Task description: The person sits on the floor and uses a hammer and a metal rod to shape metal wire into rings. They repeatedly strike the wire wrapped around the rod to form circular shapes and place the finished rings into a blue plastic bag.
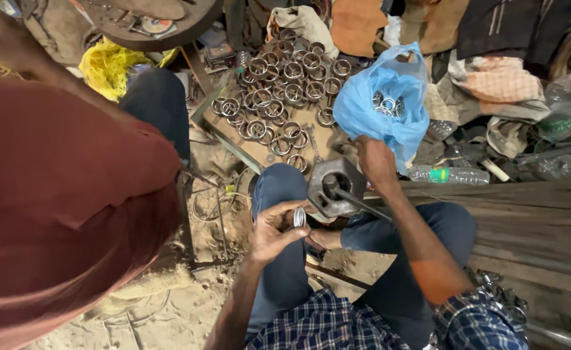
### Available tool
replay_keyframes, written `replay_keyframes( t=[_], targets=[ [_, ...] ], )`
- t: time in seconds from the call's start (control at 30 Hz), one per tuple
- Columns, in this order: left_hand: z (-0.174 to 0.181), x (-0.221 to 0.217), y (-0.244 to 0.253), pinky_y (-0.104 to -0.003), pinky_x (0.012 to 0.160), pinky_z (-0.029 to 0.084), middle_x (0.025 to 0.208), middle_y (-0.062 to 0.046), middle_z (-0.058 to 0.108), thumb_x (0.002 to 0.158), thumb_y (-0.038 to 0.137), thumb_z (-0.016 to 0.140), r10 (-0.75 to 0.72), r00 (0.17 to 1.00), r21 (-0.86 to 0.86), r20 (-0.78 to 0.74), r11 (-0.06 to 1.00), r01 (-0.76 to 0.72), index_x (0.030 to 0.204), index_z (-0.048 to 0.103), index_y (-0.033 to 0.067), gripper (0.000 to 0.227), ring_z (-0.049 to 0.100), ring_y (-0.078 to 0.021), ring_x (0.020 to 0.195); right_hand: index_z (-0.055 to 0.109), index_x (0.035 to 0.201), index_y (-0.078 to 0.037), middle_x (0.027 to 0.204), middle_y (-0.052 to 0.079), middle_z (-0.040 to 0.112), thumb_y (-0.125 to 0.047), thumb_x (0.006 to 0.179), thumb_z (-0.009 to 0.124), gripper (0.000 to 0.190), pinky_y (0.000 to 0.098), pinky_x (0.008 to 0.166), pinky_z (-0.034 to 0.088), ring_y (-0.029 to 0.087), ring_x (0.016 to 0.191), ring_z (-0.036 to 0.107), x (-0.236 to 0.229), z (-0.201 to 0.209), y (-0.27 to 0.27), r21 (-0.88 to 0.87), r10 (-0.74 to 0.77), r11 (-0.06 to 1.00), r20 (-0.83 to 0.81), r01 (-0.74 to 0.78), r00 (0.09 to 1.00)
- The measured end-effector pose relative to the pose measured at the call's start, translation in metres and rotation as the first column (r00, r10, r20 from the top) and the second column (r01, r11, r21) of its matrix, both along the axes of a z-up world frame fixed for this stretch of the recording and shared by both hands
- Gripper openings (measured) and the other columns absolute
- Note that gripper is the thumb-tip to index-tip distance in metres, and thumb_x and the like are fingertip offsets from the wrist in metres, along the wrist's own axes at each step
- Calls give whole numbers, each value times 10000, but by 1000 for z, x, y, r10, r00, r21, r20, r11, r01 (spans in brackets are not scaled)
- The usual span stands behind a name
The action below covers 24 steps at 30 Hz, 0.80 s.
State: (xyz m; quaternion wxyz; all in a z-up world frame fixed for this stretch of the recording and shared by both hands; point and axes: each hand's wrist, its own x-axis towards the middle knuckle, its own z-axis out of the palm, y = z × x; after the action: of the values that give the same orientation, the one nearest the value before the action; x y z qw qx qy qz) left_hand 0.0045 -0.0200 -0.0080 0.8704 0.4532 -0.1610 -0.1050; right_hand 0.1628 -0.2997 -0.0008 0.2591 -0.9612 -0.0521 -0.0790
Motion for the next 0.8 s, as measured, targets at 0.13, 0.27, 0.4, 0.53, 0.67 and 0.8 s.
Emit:
replay_keyframes(
  t=[0.13, 0.27, 0.4, 0.53, 0.67, 0.8],
  targets=[
    [-4, -1, 0, -391, 1019, 572, 1320, -185, 686, 886, -87, 765, 24, 1000, -32, -16, 999, -25, 1384, 598, -32, 528, 658, -234, 1216, 755, 1071, -69, 897, 281, 705, -149, 990, 499, 280, 587, 747, 516, 492, 841, 675, -2, -10, -3, -79, -36, 996, 39, 39, 999],
    [-4, 0, 0, -410, 994, 591, 1312, -200, 690, 872, -77, 784, 12, 1000, -38, -22, 999, -13, 1371, 608, -40, 531, 676, -247, 1192, 738, 1051, -58, 893, 285, 698, -143, 1023, 490, 264, 607, 720, 501, 503, 831, 663, 0, -11, -5, -89, -12, 996, 83, 19, 996],
    [-2, 1, -1, -403, 1095, 560, 1326, -196, 684, 898, -73, 773, 9, 999, -72, 38, 997, -6, 1388, 600, -35, 521, 661, -254, 1258, 708, 1007, -22, 891, 263, 704, -95, 985, 511, 211, 593, 662, 502, 490, 780, 665, 8, -11, -7, -201, 77, 978, 103, -56, 992],
    [2, 2, 1, -395, 1085, 560, 1323, -199, 692, 893, -68, 773, 11, 999, -39, 36, 999, -10, 1388, 596, -38, 527, 665, -257, 1251, 674, 907, -23, 851, 230, 699, -41, 874, 558, 122, 545, 646, 534, 446, 772, 688, 25, -28, -7, -399, 225, 904, 129, -157, 966],
    [6, 0, 0, -379, 1119, 533, 1343, -198, 686, 914, -59, 766, 20, 997, 17, 78, 1000, -22, 1411, 579, -37, 532, 650, -230, 1273, 665, 815, -40, 833, 224, 691, -51, 840, 609, 62, 520, 655, 552, 416, 779, 703, 41, -68, -6, -517, 316, 822, 67, -238, 946],
    [11, 1, -5, -355, 1101, 522, 1376, -185, 668, 930, -52, 746, 10, 999, 29, 47, 1000, -12, 1429, 551, -41, 536, 643, -199, 1261, 679, 826, -20, 793, 221, 684, -40, 853, 637, 54, 518, 616, 537, 411, 725, 690, 52, -96, -27, -509, 307, 847, 234, -153, 922]
  ],
)
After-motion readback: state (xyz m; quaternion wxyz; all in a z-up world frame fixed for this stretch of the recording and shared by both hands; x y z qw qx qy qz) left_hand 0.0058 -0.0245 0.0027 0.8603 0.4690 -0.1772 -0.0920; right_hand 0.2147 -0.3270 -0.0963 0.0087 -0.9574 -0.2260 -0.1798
